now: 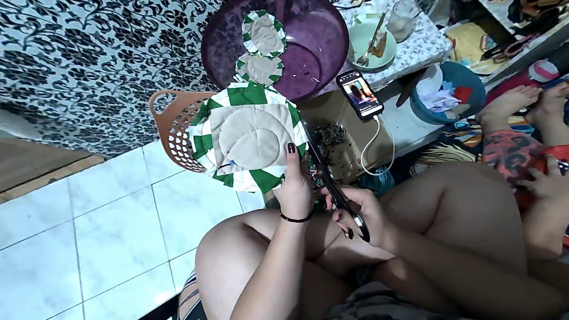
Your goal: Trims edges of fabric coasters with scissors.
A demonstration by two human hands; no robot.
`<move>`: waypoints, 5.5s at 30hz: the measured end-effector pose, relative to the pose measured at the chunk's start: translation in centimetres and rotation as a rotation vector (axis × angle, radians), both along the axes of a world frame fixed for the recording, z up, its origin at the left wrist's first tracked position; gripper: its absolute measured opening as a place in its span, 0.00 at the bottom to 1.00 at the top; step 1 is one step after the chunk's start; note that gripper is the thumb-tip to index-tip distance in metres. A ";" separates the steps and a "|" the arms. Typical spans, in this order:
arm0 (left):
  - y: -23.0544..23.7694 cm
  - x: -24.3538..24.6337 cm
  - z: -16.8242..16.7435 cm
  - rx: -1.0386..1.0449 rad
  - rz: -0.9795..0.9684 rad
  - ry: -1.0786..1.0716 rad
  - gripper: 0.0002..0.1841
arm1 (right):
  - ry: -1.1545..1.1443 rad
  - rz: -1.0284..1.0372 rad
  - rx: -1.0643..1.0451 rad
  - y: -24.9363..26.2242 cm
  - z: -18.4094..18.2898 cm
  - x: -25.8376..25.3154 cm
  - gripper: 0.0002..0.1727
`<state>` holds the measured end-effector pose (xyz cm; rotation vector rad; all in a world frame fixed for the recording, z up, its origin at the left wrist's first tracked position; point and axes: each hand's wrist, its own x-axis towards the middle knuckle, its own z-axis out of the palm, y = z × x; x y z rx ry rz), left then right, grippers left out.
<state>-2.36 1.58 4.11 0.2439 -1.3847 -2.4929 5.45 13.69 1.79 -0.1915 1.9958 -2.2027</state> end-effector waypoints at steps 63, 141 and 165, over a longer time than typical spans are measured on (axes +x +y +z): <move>-0.2 0.2 -0.4 0.011 -0.130 0.006 0.11 | -0.189 -0.109 -0.032 1.1 1.9 -1.1 0.22; -4.3 -0.8 2.4 -0.102 -0.337 -0.098 0.16 | -0.204 -0.160 0.009 2.0 3.0 -1.4 0.18; -4.6 -0.4 2.3 -0.151 -0.428 -0.098 0.16 | -0.120 -0.084 0.007 3.0 2.1 -2.5 0.25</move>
